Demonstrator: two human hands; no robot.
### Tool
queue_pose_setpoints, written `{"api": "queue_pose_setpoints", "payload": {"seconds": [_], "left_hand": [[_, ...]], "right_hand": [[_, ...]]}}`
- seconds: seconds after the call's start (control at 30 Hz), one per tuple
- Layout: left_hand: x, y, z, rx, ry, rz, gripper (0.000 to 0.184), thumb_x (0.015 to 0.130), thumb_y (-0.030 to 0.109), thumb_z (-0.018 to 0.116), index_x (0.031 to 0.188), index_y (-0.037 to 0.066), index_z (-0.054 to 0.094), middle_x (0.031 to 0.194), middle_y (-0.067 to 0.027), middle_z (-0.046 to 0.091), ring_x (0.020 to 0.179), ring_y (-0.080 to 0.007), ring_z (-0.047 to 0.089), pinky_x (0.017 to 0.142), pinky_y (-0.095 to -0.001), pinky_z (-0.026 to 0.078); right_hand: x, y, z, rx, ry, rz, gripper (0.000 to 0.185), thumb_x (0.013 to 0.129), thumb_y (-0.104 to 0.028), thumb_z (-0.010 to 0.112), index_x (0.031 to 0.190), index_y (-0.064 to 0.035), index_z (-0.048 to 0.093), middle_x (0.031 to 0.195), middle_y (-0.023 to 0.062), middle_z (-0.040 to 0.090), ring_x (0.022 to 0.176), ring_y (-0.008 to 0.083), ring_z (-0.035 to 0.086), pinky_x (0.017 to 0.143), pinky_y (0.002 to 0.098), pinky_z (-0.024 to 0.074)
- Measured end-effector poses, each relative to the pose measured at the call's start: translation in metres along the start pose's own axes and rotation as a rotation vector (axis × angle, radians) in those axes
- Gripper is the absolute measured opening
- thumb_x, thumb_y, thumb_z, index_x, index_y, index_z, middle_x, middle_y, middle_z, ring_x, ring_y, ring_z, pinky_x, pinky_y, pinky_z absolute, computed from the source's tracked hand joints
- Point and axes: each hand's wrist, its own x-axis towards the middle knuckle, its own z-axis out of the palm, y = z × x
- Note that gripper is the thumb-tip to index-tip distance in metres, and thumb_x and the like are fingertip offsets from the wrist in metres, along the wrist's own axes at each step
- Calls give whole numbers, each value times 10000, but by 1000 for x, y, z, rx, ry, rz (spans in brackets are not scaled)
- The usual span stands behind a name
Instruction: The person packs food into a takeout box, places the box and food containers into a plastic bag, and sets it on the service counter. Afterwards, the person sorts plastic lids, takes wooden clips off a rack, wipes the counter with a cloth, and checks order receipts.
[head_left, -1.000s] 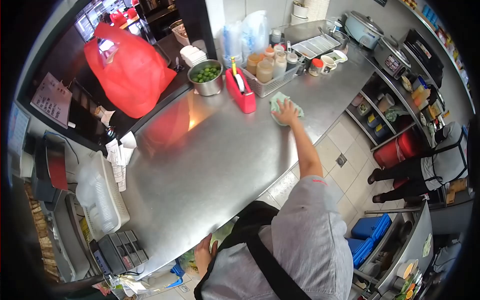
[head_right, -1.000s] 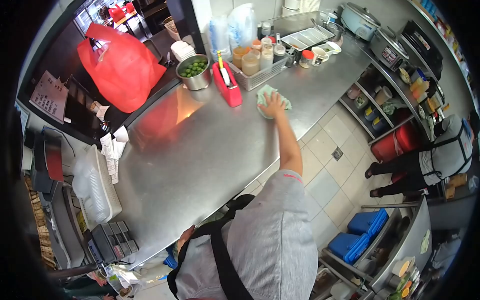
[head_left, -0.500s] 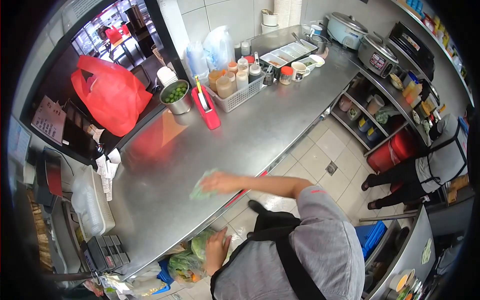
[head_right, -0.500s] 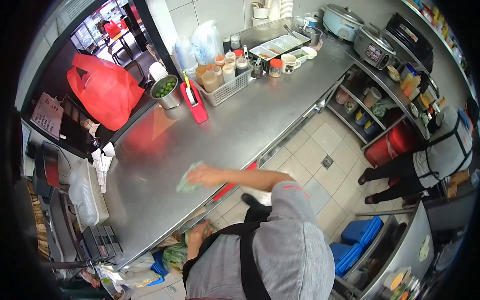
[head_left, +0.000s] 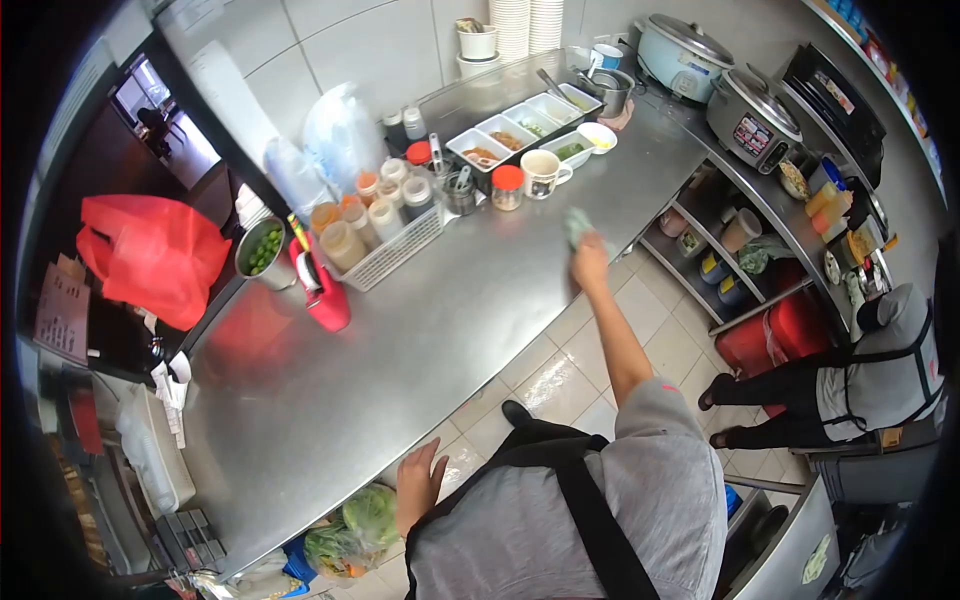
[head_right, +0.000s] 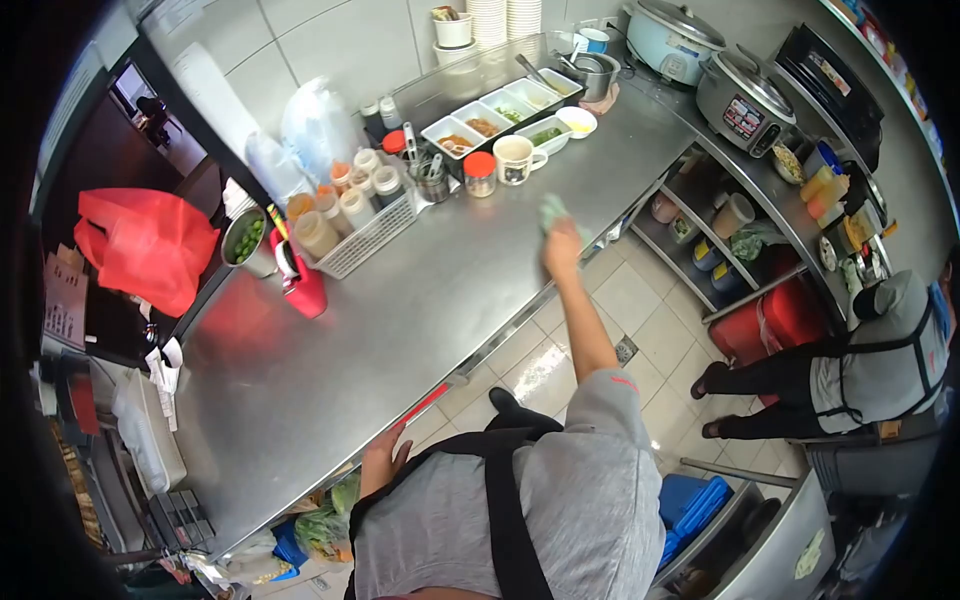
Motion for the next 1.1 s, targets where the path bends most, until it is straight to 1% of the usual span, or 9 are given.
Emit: {"api": "queue_pose_setpoints", "payload": {"seconds": [0.03, 0.47, 0.57, 0.6, 0.7, 0.8, 0.87, 1.03, 1.1], "left_hand": [[14, 15, 4, 34, -3, 42, 308, 810, 172, 609, 1085, 35, 592, 1020, -168, 618, 968, -331, 562, 837, -402, 433], [105, 61, 46, 209, -66, 291, 314, 845, 301, 562, 1082, 95, 573, 982, -80, 629, 922, -251, 600, 829, -391, 445], [107, 61, 47, 231, -87, 274, 313, 851, 308, 554, 1081, 97, 573, 981, -75, 630, 919, -251, 599, 829, -387, 443], [108, 60, 45, 228, -80, 285, 315, 856, 314, 547, 1083, 97, 574, 987, -76, 629, 924, -247, 597, 831, -387, 440], [115, 60, 38, 204, -64, 269, 324, 855, 317, 546, 1090, 95, 570, 998, -77, 627, 929, -248, 595, 834, -389, 436], [127, 69, 29, 166, -72, 277, 326, 860, 314, 541, 1093, 88, 567, 994, -84, 626, 934, -256, 593, 841, -380, 433], [143, 74, 23, 185, -63, 306, 320, 863, 306, 539, 1093, 86, 567, 990, -85, 626, 938, -257, 593, 839, -375, 433], [170, 101, 2, 237, 158, 509, 307, 855, 268, 558, 1107, 94, 578, 932, -64, 630, 897, -224, 588, 817, -347, 434], [171, 102, -19, 156, 232, 498, 288, 846, 244, 574, 1090, 93, 587, 924, -59, 629, 879, -224, 586, 806, -344, 438]], "right_hand": [[0, 16, -43, -72, -481, 196, 240, 728, -86, 535, 942, -31, 627, 949, 195, 629, 847, 326, 619, 708, 407, 506], [54, -191, 19, 533, -30, -282, 346, 707, -41, 584, 1040, 53, 563, 1176, 186, 538, 1102, 354, 480, 941, 393, 390], [55, -156, 23, 970, -480, -556, 283, 721, -22, 536, 993, 25, 598, 1050, 155, 611, 1045, 306, 534, 923, 390, 403], [60, -140, 13, 1131, -919, -261, 274, 723, 19, 474, 957, 8, 616, 929, 144, 643, 1008, 283, 566, 910, 383, 410], [69, -134, -18, 1228, -622, 274, 311, 722, 22, 487, 1015, 13, 592, 1006, 177, 617, 1027, 316, 547, 901, 380, 409], [11, -187, 13, 560, -107, -245, 429, 736, 19, 489, 1161, -22, 526, 1209, 206, 492, 1144, 364, 446, 927, 478, 348], [-25, -225, 12, 908, -204, -452, 465, 724, 12, 488, 1186, -37, 522, 1257, 193, 466, 1211, 349, 396, 947, 502, 318], [-21, -275, -52, 729, -580, -861, 372, 825, -123, 550, 1186, -35, 551, 1241, 155, 520, 1178, 304, 466, 960, 448, 367], [62, -296, -75, 1180, -1249, -1133, 380, 866, -245, 575, 1185, -39, 558, 1155, 129, 592, 1077, 218, 550, 938, 362, 412]]}}
